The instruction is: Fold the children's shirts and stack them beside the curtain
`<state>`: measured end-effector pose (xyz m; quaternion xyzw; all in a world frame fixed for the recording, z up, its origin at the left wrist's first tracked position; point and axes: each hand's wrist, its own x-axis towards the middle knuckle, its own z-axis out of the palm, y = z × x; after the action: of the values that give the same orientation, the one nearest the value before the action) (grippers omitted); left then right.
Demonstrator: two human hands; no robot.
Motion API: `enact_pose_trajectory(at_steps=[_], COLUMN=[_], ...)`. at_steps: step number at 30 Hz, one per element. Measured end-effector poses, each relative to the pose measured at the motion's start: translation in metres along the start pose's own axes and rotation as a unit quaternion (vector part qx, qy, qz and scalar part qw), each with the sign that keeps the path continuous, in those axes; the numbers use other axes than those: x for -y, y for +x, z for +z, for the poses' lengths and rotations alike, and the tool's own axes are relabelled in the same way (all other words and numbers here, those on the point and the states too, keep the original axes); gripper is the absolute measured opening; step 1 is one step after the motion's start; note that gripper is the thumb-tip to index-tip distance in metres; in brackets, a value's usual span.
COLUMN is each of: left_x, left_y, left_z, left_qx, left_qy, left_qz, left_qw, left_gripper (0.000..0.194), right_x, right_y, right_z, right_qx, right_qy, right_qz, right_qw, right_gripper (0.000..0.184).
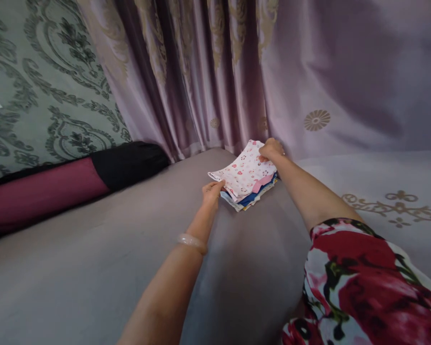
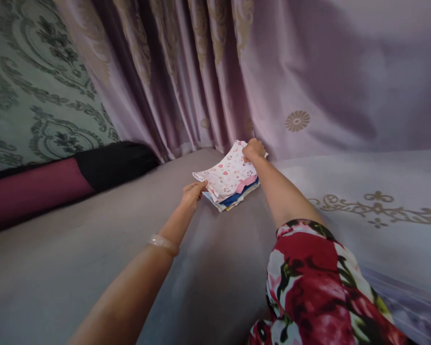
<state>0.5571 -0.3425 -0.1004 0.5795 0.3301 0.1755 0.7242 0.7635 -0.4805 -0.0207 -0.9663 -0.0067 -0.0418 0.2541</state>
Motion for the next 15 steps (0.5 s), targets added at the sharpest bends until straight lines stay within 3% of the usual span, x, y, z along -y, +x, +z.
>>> enact_pose_trajectory(at_steps=[8,15], left_x=[0.027,0.037], left_y=[0.003,-0.002], left_z=[-0.006,-0.008], left_qx=[-0.014,0.044], left_qy=[0.046,0.110], left_qz=[-0.052,-0.089], left_qw=[0.997,0.989], left_gripper=[0.022,0.034], right_x=[-0.013,-0.016], right_y=[0.005,-0.008], right_z=[0.022,0.037], right_qx=[-0.005,-0.020], right_qy=[-0.050,-0.058], right_qz=[0.013,0.020], right_qw=[0.999,0.998], right_gripper=[0.014,0.027])
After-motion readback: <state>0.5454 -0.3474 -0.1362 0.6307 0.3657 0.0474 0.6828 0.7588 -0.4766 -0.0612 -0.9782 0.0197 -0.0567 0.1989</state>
